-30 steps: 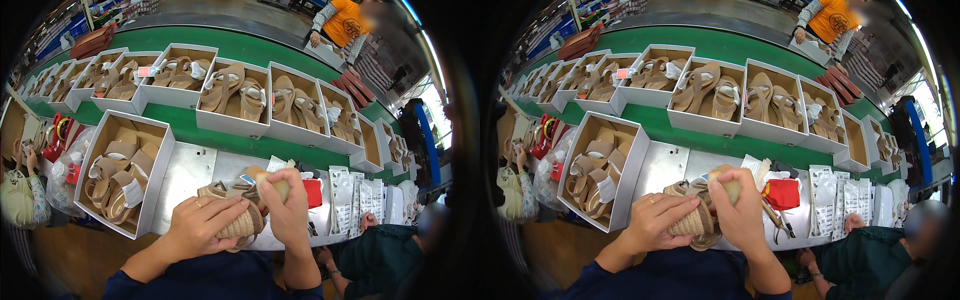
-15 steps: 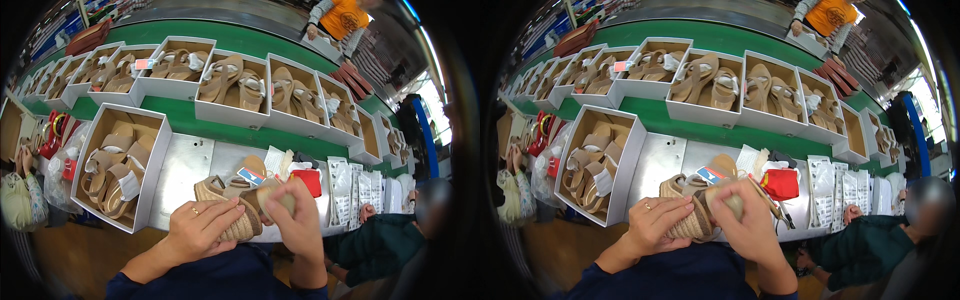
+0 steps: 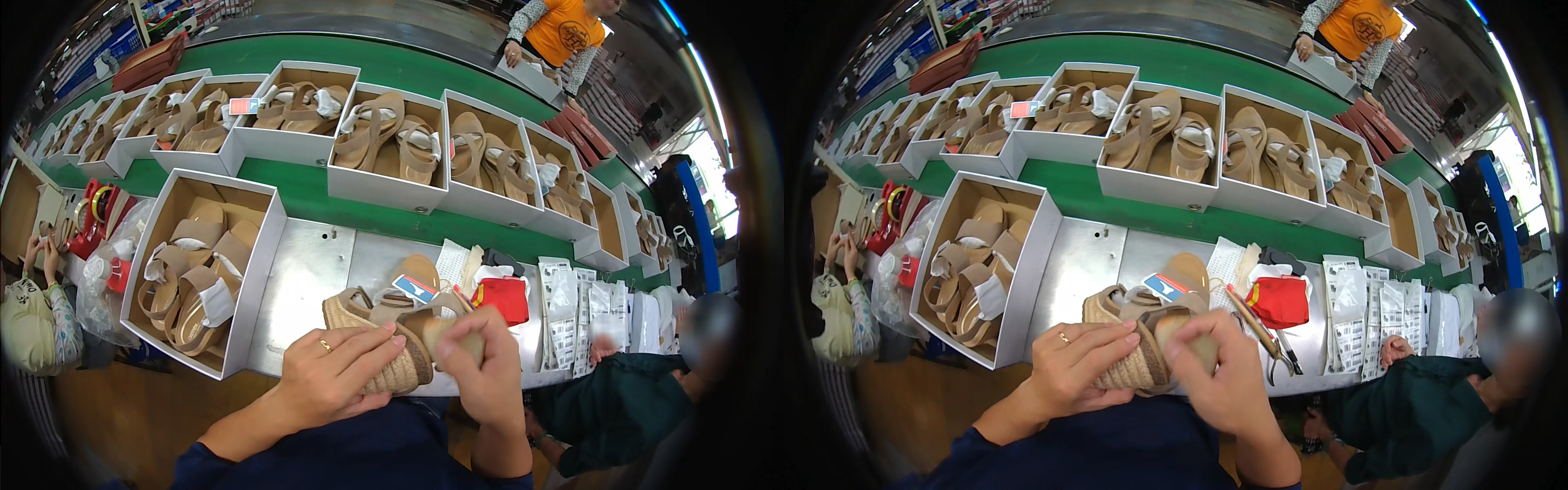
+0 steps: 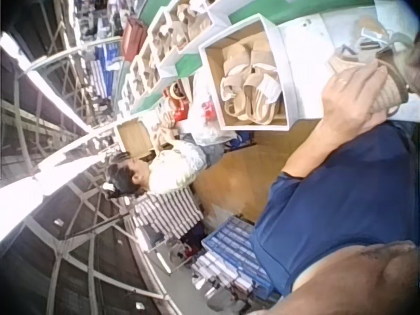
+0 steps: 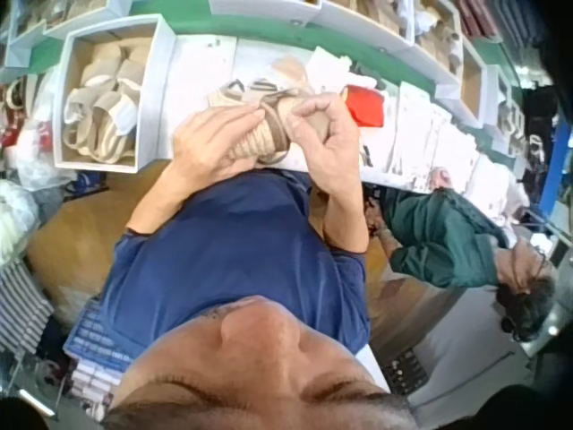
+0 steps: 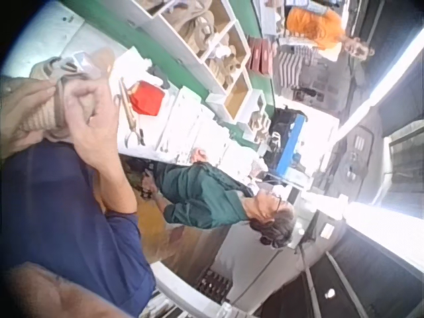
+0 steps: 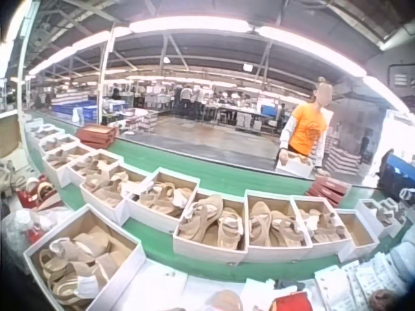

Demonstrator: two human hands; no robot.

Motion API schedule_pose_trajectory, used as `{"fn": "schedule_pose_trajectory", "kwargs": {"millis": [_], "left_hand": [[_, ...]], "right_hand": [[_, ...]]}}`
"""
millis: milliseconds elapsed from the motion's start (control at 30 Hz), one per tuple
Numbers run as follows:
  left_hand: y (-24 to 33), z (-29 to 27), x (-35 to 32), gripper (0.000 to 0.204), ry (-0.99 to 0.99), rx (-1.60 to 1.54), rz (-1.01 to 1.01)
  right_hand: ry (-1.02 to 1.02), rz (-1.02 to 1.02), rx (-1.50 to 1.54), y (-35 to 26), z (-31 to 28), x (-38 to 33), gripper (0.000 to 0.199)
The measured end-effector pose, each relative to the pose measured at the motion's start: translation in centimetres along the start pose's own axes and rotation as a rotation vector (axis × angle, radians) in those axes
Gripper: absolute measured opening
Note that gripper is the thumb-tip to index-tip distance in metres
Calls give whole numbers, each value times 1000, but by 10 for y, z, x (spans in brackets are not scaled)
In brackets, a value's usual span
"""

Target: The person picks up beige wedge sandals from open boxes on a green conveyor, uses a small blade to trim excess material from the sole and heel, and places the finished shoes back into boxes. The person repeats this process for multiple pairs.

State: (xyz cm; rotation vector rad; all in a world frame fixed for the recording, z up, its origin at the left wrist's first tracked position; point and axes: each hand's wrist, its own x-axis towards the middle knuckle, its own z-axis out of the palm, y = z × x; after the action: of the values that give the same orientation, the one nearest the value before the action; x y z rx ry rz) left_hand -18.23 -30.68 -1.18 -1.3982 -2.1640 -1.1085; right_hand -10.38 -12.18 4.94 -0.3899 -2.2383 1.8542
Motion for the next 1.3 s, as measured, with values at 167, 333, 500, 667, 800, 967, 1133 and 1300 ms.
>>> {"fn": "schedule_pose_trajectory", "kwargs": {"millis": [167,333,500,667,800,967,1133,1300], "left_hand": [[3,3,-5,57,-15,34,4],[3,1,-6,58,18,58,-25],[0,0,-3,59,61,-11,-51],[4,4,-5,64,42,34,-28],[-7,1,-12,65,114,20,-81],[-33,10,-25,66,390,-54,-215],[-58,74,-84,83,656,-261,-657],[-24,77,-121,89,467,28,-769]], "right_hand": [[-13,-219,-322,8,12,11,11],[56,16,111,9,10,10,10],[-127,-326,-186,21,-3,-9,17],[-1,-421,-265,25,17,24,14],[209,-406,-110,35,7,19,14],[192,-510,-277,57,-4,-3,22],[-179,-513,-751,69,28,-30,37],[-47,-326,-556,90,19,-21,36]]}}
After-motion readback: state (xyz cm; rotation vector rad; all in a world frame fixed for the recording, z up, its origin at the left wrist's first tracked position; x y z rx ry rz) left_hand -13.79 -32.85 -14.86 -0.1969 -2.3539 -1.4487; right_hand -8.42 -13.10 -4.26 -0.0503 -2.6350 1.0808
